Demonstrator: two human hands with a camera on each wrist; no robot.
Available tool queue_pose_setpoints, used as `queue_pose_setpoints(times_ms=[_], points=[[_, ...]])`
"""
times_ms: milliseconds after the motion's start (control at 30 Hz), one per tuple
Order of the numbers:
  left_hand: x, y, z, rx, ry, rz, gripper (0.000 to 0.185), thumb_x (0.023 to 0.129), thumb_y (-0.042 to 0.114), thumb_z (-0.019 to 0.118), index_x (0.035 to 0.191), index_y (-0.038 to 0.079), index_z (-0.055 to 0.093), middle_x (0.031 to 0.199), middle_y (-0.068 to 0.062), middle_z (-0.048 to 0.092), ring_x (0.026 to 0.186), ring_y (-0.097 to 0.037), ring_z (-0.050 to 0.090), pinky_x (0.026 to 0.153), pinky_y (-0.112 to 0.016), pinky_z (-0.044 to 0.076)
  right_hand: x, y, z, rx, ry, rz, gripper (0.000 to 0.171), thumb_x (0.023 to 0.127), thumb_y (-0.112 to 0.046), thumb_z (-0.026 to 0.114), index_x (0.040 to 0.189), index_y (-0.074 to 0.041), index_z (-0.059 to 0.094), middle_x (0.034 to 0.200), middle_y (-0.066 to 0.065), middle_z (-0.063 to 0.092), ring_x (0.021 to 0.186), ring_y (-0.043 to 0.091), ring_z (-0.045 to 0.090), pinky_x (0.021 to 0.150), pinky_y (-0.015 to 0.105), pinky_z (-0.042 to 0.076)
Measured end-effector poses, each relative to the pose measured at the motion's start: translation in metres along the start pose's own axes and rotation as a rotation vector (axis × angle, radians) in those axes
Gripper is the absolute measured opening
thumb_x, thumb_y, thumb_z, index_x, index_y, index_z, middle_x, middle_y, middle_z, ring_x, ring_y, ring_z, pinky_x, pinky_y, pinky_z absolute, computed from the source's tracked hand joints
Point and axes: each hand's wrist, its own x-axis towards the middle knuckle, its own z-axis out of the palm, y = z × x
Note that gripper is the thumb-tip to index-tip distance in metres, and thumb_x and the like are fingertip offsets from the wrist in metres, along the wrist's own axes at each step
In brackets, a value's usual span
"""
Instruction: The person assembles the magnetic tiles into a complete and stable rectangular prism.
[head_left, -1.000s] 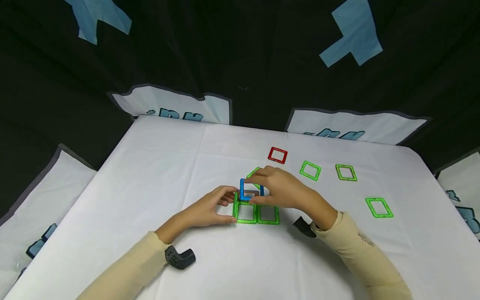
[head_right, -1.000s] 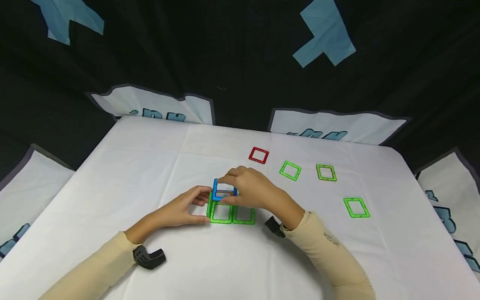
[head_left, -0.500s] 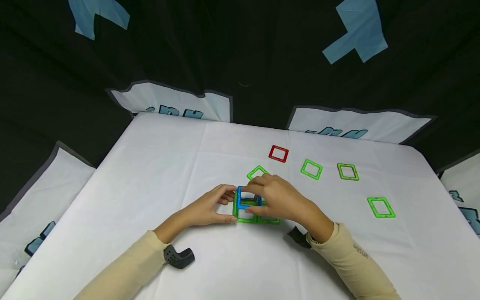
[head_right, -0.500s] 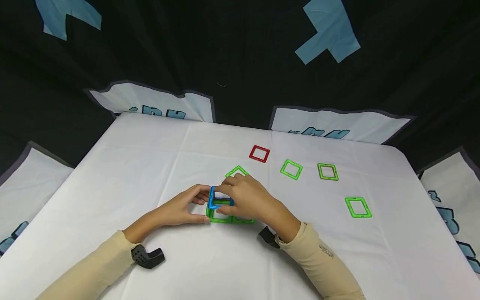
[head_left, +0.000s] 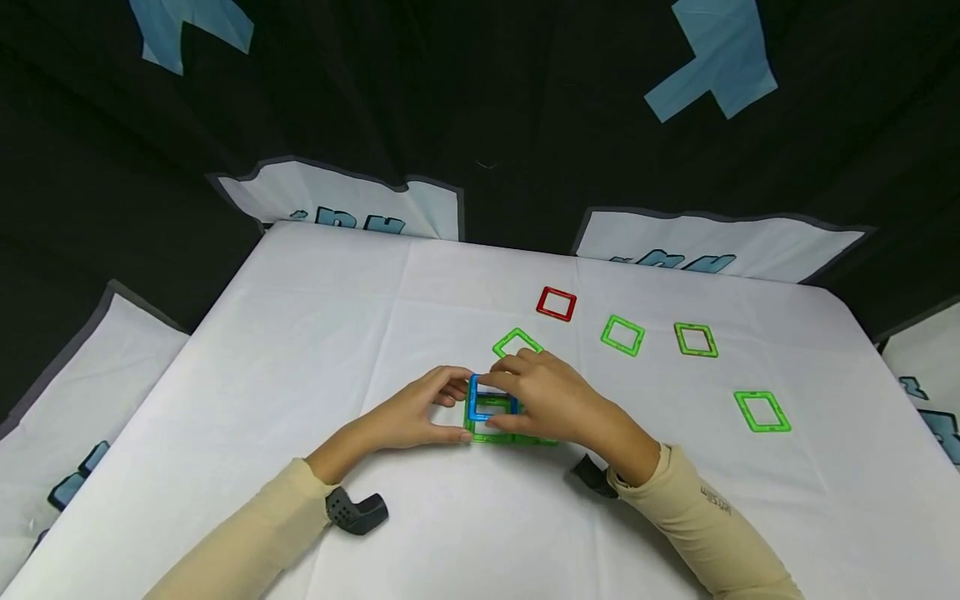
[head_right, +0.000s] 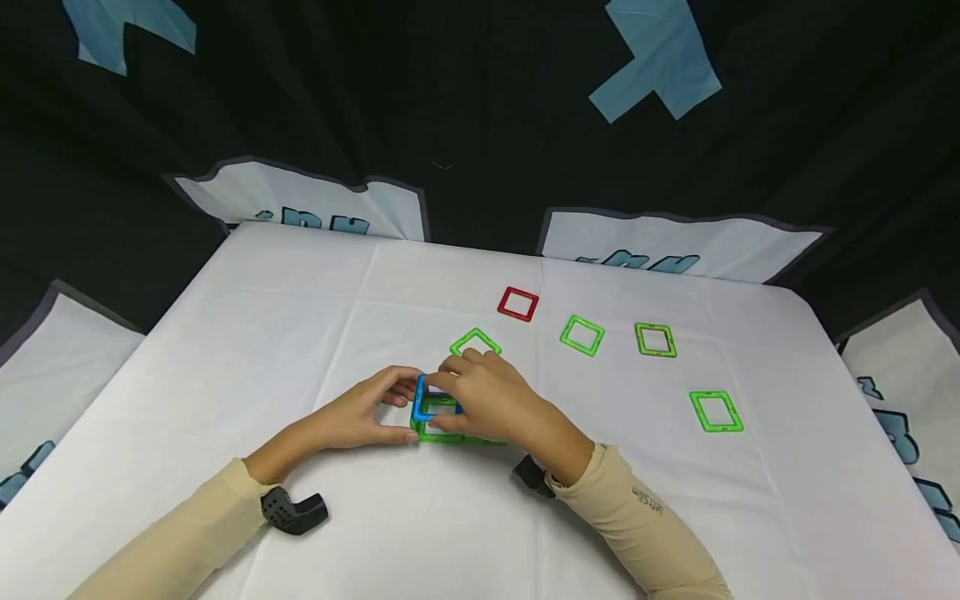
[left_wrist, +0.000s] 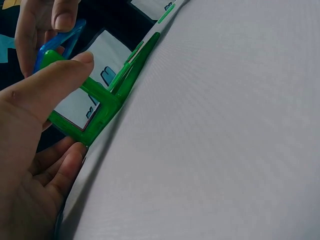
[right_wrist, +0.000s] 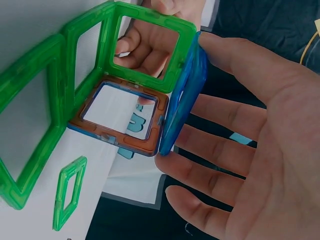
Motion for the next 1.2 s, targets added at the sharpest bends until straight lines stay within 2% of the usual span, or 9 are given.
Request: queue_pose_setpoints(times_ms=[233, 433, 633, 767, 900, 1067, 1200], points=[[-0.001, -0.001, 0.001, 0.000, 0.006, -0.009, 0.073, 0.078, 0.033, 0.072, 0.135, 0.011, 0.032, 0.121, -0.005, 0.049, 0.108, -0.016, 0.051, 0.093, -0.026, 0.046, 0.000, 0.000, 0.000, -0.011, -0.010, 0.002, 0.047, 0.079, -0.044, 0.067, 0.117, -0.015, 0.062, 0.115, 0.003, 0.061, 0.098, 0.018, 0.056, 0.082, 0.032, 0.050], [-0.001, 0.000, 0.001, -0.011, 0.015, -0.020, 0.073, 0.082, 0.033, 0.067, 0.141, 0.021, 0.027, 0.122, -0.003, 0.046, 0.109, -0.014, 0.050, 0.093, -0.027, 0.047, 0.000, 0.001, 0.000, -0.017, -0.013, -0.001, 0.047, 0.079, -0.043, 0.067, 0.117, -0.016, 0.062, 0.118, 0.003, 0.060, 0.098, 0.018, 0.056, 0.082, 0.033, 0.050], [-0.001, 0.001, 0.001, -0.008, 0.014, -0.017, 0.064, 0.084, 0.031, 0.065, 0.139, 0.024, 0.033, 0.120, -0.002, 0.045, 0.109, -0.015, 0.050, 0.093, -0.028, 0.047, 0.000, 0.005, -0.004, 0.048, -0.039, 0.018, 0.050, 0.079, -0.045, 0.066, 0.119, -0.015, 0.061, 0.119, 0.003, 0.059, 0.104, 0.018, 0.055, 0.086, 0.036, 0.049], [0.000, 0.002, 0.001, -0.002, 0.018, -0.021, 0.064, 0.084, 0.032, 0.065, 0.139, 0.023, 0.033, 0.119, -0.002, 0.046, 0.109, -0.015, 0.050, 0.093, -0.028, 0.047, 0.002, 0.020, -0.008, 0.173, -0.027, 0.075, 0.049, 0.081, -0.044, 0.064, 0.120, -0.014, 0.060, 0.121, 0.003, 0.058, 0.113, 0.019, 0.053, 0.094, 0.041, 0.046], [0.001, 0.003, 0.001, 0.001, 0.019, -0.035, 0.063, 0.084, 0.032, 0.066, 0.138, 0.025, 0.035, 0.119, -0.001, 0.047, 0.109, -0.014, 0.050, 0.093, -0.028, 0.048, 0.005, 0.046, -0.004, 0.284, -0.002, 0.185, 0.046, 0.085, -0.039, 0.062, 0.122, -0.011, 0.058, 0.124, 0.005, 0.056, 0.119, 0.022, 0.049, 0.099, 0.044, 0.043], [0.001, 0.003, 0.001, -0.006, 0.018, -0.051, 0.063, 0.083, 0.031, 0.066, 0.138, 0.026, 0.036, 0.120, 0.000, 0.048, 0.109, -0.013, 0.050, 0.093, -0.028, 0.047, 0.007, 0.069, 0.008, 0.326, -0.033, 0.328, 0.049, 0.087, -0.037, 0.060, 0.127, -0.009, 0.053, 0.132, 0.010, 0.050, 0.125, 0.028, 0.043, 0.102, 0.048, 0.038], [0.002, 0.003, 0.001, -0.001, 0.018, -0.051, 0.063, 0.083, 0.032, 0.066, 0.138, 0.027, 0.035, 0.120, 0.000, 0.048, 0.110, -0.012, 0.050, 0.093, -0.028, 0.047, 0.009, 0.075, 0.015, 0.314, -0.101, 0.340, 0.055, 0.084, -0.035, 0.064, 0.131, -0.010, 0.049, 0.137, 0.010, 0.045, 0.129, 0.028, 0.038, 0.105, 0.048, 0.035]])
